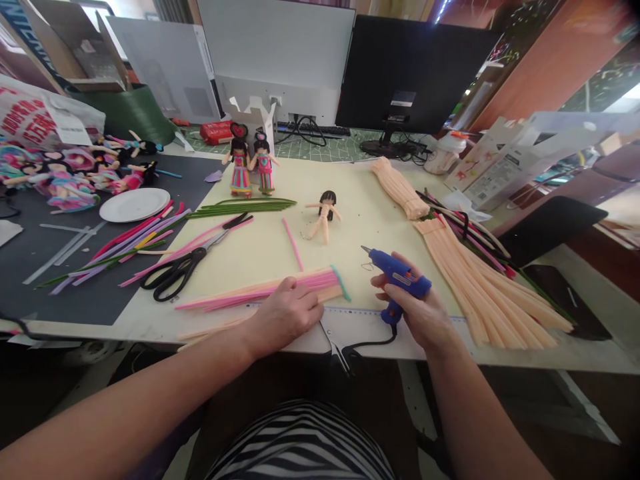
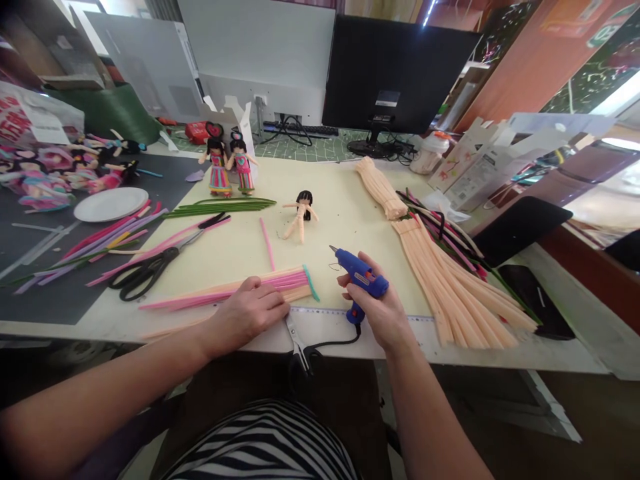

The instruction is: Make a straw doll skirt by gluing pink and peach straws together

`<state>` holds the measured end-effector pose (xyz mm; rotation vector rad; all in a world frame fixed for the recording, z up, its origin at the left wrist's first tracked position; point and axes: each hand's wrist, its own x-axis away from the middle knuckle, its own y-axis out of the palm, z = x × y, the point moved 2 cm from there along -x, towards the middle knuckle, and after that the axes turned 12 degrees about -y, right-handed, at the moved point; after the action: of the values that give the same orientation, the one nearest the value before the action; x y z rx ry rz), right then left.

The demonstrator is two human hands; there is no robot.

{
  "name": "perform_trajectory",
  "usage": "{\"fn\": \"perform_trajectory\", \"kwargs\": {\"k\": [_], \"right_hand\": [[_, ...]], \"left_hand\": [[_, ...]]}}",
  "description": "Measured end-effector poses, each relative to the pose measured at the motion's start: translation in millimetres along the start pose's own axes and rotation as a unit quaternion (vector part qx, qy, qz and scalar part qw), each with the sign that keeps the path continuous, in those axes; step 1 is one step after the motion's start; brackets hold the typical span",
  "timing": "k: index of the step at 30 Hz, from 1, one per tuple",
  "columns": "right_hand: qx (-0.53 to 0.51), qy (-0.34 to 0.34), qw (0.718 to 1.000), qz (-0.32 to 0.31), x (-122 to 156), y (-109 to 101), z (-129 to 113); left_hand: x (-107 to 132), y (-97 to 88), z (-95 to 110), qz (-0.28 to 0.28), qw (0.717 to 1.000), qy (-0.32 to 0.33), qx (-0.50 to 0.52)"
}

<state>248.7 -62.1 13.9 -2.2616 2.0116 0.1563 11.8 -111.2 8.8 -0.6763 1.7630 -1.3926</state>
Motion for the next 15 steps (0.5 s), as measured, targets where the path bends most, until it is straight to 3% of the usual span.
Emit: {"fn": "perform_trajectory", "kwargs": {"k": [9, 15], "right_hand": [[-0.039, 0.051, 0.994, 0.093, 79.0, -25.4, 0.5], [-0.019, 0.069, 0.993, 0.094, 115.4, -30.4, -24.4]], "left_hand": [[-0.5, 3.3, 0.0, 0.034, 0.998, 0.041, -0.035], [-0.3, 8.5, 0.3, 0.050, 0.996, 0.044, -0.051]]}}
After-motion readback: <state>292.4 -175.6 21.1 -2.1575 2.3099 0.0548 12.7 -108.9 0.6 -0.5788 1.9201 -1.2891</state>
